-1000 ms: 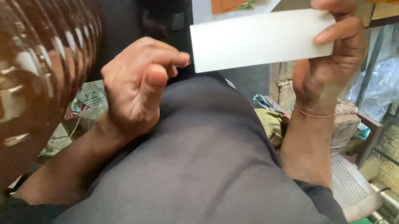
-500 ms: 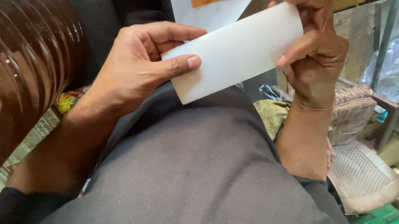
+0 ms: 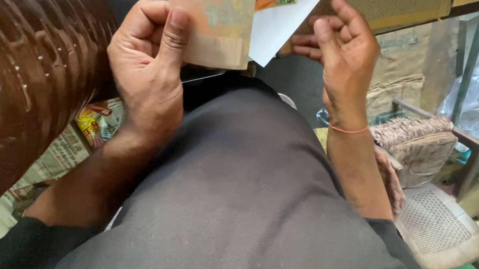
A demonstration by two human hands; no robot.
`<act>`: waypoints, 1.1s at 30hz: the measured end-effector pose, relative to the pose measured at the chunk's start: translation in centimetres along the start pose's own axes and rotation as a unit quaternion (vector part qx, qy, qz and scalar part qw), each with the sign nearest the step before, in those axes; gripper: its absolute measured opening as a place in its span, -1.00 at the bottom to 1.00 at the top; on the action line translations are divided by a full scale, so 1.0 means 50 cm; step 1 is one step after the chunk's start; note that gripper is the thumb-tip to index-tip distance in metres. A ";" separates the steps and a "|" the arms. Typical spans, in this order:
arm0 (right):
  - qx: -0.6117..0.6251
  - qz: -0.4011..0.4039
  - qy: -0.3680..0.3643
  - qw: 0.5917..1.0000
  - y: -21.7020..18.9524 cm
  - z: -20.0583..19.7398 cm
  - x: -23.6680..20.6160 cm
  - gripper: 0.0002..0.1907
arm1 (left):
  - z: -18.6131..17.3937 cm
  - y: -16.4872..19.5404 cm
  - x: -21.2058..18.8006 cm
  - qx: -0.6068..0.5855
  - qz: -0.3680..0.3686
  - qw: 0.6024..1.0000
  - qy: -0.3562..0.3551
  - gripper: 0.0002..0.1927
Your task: The person wraps a small rectangular paper label around a plastic bottle filled with amber liquid. They fold the paper, align it around the bottle, and secure it in place by hand.
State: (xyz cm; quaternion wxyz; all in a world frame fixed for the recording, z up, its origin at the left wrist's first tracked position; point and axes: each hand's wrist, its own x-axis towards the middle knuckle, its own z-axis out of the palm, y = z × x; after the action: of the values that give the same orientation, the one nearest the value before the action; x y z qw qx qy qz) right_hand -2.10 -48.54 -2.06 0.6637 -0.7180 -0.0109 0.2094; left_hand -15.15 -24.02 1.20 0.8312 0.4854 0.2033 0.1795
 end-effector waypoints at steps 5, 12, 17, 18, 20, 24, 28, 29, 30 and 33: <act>-0.018 -0.041 -0.010 0.999 0.015 0.036 0.057 -0.64 | 0.004 0.004 -0.006 0.028 -0.016 0.999 0.019 -0.76; -0.101 -0.117 0.032 0.987 -0.083 0.085 0.037 -0.82 | 0.023 0.018 -0.006 -0.021 -0.108 0.994 0.018 -0.79; 0.023 0.022 -0.062 0.998 -0.152 0.101 -0.039 -0.85 | 0.049 0.009 -0.004 -0.044 -0.149 0.988 -0.012 -0.85; 0.029 0.009 -0.062 0.998 -0.152 0.101 -0.048 -0.83 | 0.050 0.009 -0.005 -0.024 -0.158 0.987 -0.026 -0.84; 0.039 -0.007 -0.061 0.997 -0.142 0.094 -0.056 -0.78 | 0.055 0.010 -0.006 0.002 -0.175 0.983 -0.052 -0.80; 0.065 0.009 -0.039 0.997 -0.116 0.066 -0.058 -0.78 | 0.067 0.010 -0.002 -0.068 -0.215 0.965 -0.130 -0.75; 0.123 0.043 -0.048 0.990 -0.119 0.051 -0.072 -0.69 | 0.081 0.005 0.006 -0.114 -0.226 0.948 -0.191 -0.74; 0.128 0.050 -0.056 0.989 -0.122 0.051 -0.077 -0.70 | 0.082 0.004 0.007 -0.116 -0.229 0.947 -0.195 -0.74; 0.133 0.055 -0.063 0.988 -0.126 0.053 -0.082 -0.71 | 0.083 0.002 0.008 -0.117 -0.227 0.946 -0.199 -0.74; 0.133 0.054 -0.072 0.987 -0.136 0.060 -0.093 -0.70 | 0.083 -0.004 0.010 -0.120 -0.220 0.944 -0.213 -0.73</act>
State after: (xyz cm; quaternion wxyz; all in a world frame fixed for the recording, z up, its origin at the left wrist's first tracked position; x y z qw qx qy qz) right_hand -5.47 -46.27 5.70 0.7386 -0.6056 0.0079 0.2960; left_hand -12.60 -26.89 2.81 0.9258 0.3524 0.1006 -0.0924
